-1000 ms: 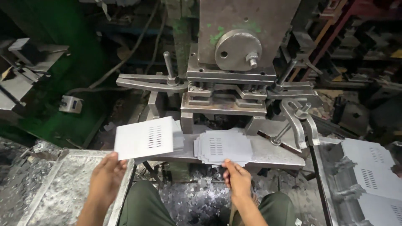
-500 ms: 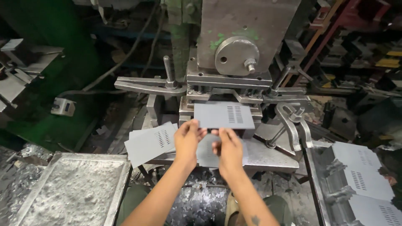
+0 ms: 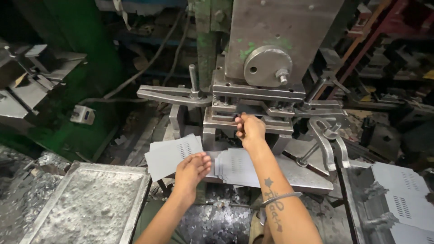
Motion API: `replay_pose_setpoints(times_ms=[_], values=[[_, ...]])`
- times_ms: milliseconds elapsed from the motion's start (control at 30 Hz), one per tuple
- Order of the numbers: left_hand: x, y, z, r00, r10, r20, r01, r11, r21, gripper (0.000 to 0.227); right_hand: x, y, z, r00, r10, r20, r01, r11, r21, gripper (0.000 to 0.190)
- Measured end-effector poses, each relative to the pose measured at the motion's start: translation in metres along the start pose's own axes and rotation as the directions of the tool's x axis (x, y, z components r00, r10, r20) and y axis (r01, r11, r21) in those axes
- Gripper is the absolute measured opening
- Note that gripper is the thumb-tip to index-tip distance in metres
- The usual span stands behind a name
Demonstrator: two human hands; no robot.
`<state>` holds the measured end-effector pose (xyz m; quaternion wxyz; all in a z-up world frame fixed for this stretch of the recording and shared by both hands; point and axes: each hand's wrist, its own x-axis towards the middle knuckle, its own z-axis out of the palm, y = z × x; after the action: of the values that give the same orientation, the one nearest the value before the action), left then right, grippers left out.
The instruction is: Operating a manual stamping machine to punch holes into rectangular metal sheets.
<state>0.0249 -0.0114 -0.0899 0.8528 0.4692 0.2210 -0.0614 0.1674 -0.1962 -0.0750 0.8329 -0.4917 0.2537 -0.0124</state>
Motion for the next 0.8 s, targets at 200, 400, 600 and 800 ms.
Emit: replay_pose_setpoints(times_ms=[200,400,600,800], values=[[-0.010,0.004,0.017,0.999,-0.025,0.039,0.023,0.998,0.056,0.025,0.007,0.004,-0.011,0.996,-0.064,-0.056,0.066,0.998,0.022,0.010],[-0.010,0.000,0.017,0.998,-0.038,0.044,0.034,0.996,0.083,0.022,-0.006,0.007,-0.002,0.989,-0.117,-0.092,0.120,0.992,0.027,0.013],[-0.002,-0.010,0.008,0.999,-0.030,0.031,0.028,0.997,0.075,0.024,-0.008,0.006,-0.004,0.988,-0.129,-0.082,0.132,0.991,0.026,0.012],[-0.011,-0.006,0.008,0.999,-0.041,0.003,0.041,0.993,0.113,0.027,0.001,0.012,-0.010,0.984,-0.173,-0.037,0.174,0.984,0.030,0.015]])
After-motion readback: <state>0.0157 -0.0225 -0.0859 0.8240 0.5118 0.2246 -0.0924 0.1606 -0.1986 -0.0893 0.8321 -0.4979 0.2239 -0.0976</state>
